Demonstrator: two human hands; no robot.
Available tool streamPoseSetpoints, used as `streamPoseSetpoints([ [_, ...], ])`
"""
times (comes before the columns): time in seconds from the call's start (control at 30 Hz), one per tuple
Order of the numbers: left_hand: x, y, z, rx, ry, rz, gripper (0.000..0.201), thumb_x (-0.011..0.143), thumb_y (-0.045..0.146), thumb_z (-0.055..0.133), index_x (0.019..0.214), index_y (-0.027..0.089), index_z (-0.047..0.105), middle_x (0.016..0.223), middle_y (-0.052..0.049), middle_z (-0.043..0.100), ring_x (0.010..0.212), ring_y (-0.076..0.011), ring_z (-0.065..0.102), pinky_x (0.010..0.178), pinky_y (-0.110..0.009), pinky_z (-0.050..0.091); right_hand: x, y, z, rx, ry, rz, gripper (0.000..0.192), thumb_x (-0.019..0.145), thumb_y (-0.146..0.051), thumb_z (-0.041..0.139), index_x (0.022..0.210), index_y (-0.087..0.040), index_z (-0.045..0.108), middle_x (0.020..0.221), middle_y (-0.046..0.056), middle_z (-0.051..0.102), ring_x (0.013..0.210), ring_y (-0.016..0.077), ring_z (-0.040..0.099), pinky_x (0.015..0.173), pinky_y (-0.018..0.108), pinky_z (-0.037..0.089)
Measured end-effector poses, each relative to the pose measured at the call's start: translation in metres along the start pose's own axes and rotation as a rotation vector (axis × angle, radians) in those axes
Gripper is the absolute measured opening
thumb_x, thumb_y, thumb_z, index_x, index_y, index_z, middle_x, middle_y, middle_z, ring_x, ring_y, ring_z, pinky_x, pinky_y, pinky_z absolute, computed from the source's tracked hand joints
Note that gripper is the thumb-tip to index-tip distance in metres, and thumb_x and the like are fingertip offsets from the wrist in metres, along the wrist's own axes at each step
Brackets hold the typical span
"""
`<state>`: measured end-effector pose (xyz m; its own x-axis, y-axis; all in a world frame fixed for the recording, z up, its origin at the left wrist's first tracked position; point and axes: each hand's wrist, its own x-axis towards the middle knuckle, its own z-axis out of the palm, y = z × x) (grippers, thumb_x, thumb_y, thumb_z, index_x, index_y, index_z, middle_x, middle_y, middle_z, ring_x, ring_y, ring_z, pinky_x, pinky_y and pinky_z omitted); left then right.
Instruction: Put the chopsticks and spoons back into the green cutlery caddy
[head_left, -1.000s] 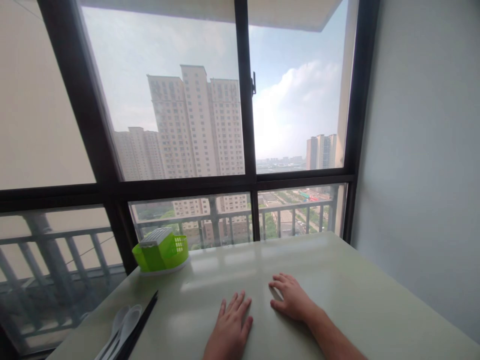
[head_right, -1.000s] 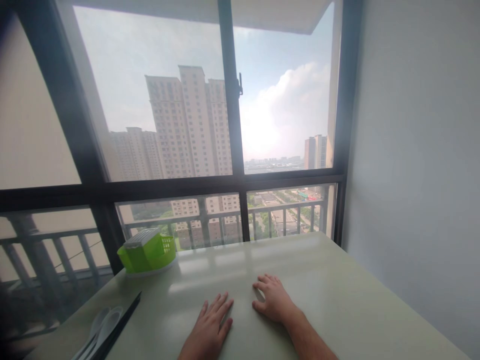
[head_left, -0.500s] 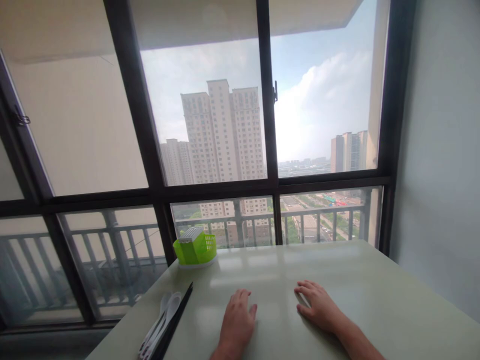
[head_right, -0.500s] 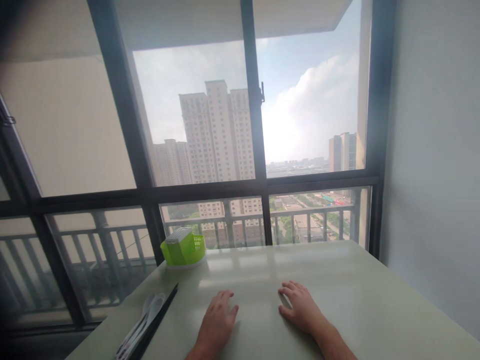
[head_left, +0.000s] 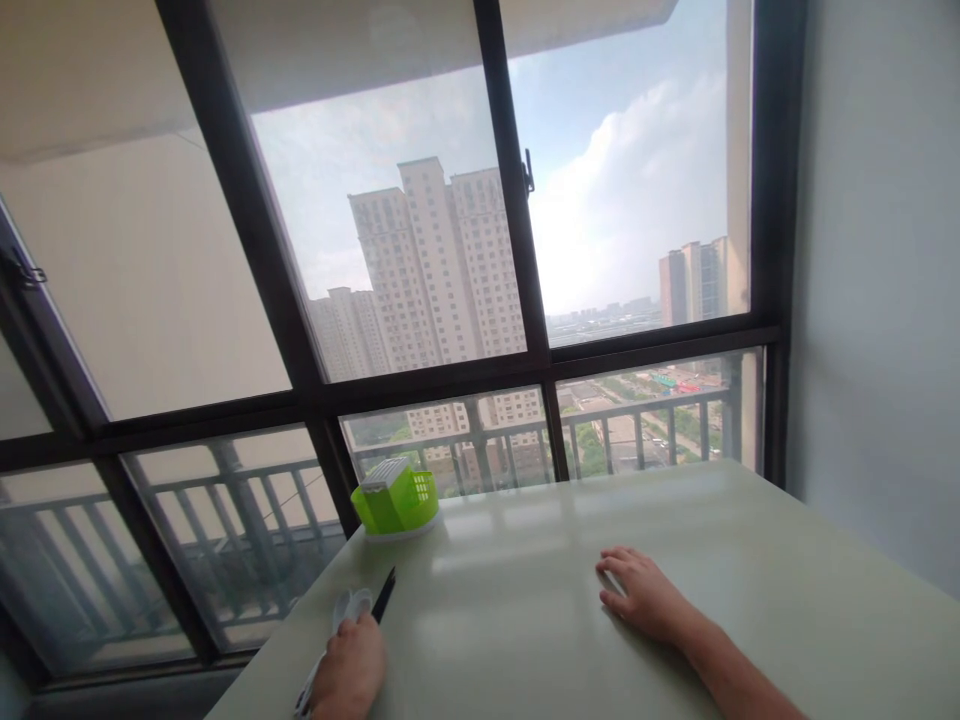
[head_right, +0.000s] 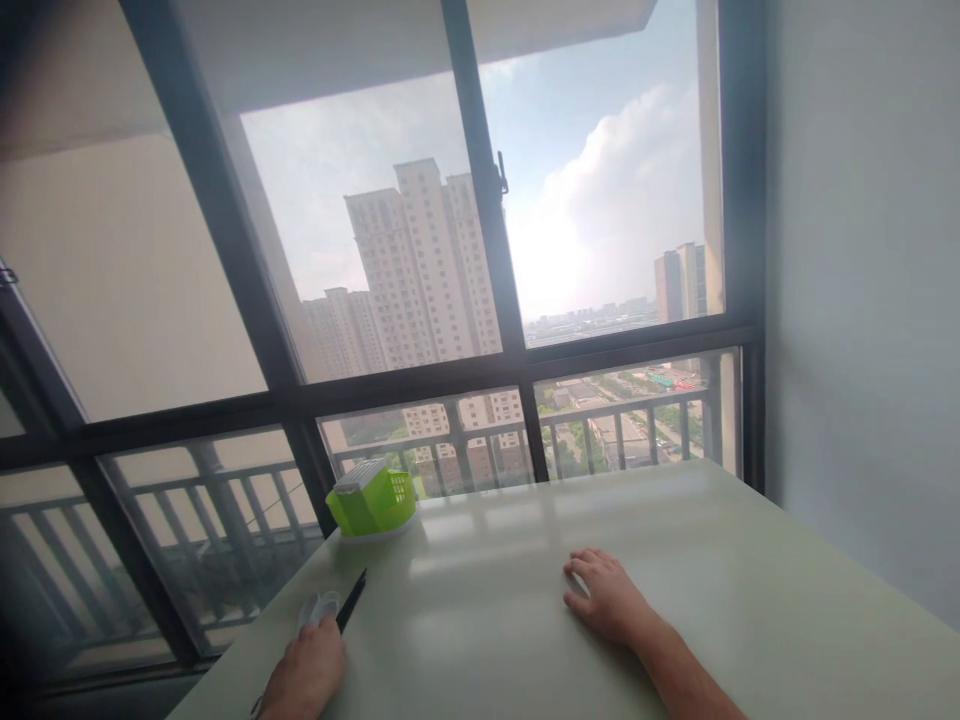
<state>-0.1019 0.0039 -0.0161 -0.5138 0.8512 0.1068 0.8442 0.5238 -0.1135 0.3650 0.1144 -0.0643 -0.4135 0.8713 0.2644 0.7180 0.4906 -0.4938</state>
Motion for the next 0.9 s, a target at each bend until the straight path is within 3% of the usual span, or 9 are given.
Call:
streamPoseSetpoints([
  [0.1,0.005,0.0,0.003,0.005,-0.018,0.027,0.043,0.093,0.002,0.03,0.112,0.006,0.069,0.114,-0.022,0.072,0.103,-0.0302,0.073,0.084,-0.036,0.052,-0.001,0.0,-0.001,0.006,-0.001,-0.004,0.045,0.084,-0.043,0.063,0.124,-0.025,0.073,0.143,0.01,0.061,0.136,0.0295,0.05,0.119,0.042,0.029],
  [0.27,0.012,0.008,0.006,-0.03,-0.084,0.097,0.036,0.089,0.002,0.041,0.108,0.009,0.07,0.111,-0.02,0.075,0.103,-0.029,0.074,0.084,-0.033,0.051,0.0,0.0,-0.001,0.013,-0.005,0.011,0.044,0.084,-0.043,0.064,0.123,-0.024,0.073,0.143,0.01,0.061,0.137,0.0297,0.05,0.119,0.042,0.03],
  [0.63,0.002,0.092,0.0,-0.12,-0.184,0.229,0.038,0.08,0.015,0.054,0.115,0.009,0.069,0.116,-0.02,0.075,0.111,-0.0302,0.071,0.094,-0.034,0.05,0.0,-0.005,-0.004,0.018,0.005,0.006,0.042,0.084,-0.04,0.065,0.122,-0.023,0.073,0.142,0.01,0.061,0.136,0.0292,0.05,0.118,0.041,0.031],
  [0.9,-0.006,0.118,0.003,-0.186,-0.171,0.287,0.038,0.077,0.012,0.052,0.109,0.013,0.071,0.107,-0.018,0.078,0.104,-0.0294,0.074,0.088,-0.034,0.053,0.002,-0.007,-0.004,0.023,0.01,0.001,0.039,0.085,-0.037,0.067,0.12,-0.023,0.073,0.138,0.01,0.064,0.134,0.0273,0.051,0.118,0.038,0.03],
])
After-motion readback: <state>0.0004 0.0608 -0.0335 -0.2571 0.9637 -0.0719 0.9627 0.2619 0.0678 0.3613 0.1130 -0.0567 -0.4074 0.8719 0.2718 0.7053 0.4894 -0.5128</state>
